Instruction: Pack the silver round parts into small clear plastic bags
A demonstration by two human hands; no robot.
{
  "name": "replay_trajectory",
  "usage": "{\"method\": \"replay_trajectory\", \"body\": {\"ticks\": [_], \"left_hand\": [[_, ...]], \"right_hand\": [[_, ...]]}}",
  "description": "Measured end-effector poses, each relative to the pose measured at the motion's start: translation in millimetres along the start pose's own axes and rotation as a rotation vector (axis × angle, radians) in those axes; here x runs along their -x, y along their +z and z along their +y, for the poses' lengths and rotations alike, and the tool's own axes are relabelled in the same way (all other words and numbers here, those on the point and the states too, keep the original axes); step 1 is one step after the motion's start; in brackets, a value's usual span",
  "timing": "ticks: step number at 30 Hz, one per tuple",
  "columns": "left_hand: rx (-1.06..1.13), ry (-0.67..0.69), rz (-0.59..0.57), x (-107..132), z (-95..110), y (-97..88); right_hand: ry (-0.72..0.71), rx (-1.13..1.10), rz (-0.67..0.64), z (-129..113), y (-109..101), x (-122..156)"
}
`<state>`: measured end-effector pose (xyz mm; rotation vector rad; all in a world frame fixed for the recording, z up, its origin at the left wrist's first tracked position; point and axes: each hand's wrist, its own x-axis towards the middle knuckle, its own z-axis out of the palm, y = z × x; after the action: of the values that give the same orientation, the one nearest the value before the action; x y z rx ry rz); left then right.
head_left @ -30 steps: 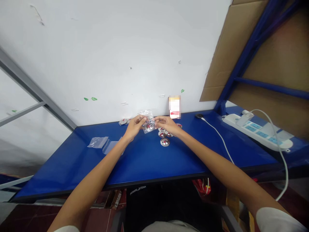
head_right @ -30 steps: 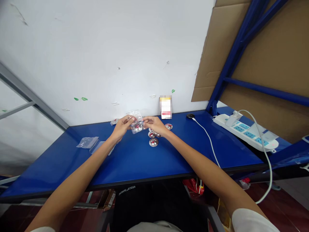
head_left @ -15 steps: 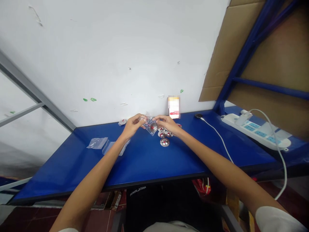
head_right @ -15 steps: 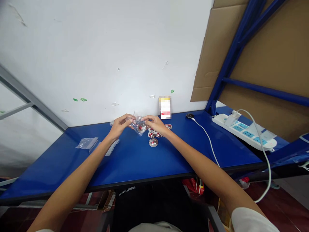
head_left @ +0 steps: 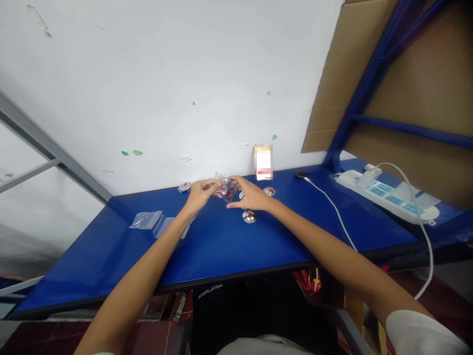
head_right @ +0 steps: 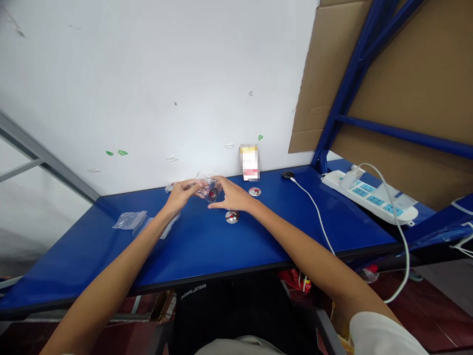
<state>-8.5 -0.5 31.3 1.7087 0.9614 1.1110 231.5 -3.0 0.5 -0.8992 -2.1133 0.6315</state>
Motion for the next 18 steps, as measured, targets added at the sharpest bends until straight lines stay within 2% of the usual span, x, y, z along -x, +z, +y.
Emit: {"method": "replay_trajectory", "body": {"ticks": [4,7,12,18], "left_hand": [[0.062,0.004,0.034,0,0,2.3],[0.075,0.01,0.014,-1,0,-0.8],[0.097,-0.036,-0.1,-3,-1,-8.0],[0.148,-0.032,-0.104,-5,-4,-12.7]], "right_hand": [[-0.014,0.175,0.108,-4,13,0],[-0.037,0.216,0.145,-2,12,-1],[-0.024,0.23,0.119,8,2,-2],[-0.02,0.214,0.099,13,-2,-4]]}}
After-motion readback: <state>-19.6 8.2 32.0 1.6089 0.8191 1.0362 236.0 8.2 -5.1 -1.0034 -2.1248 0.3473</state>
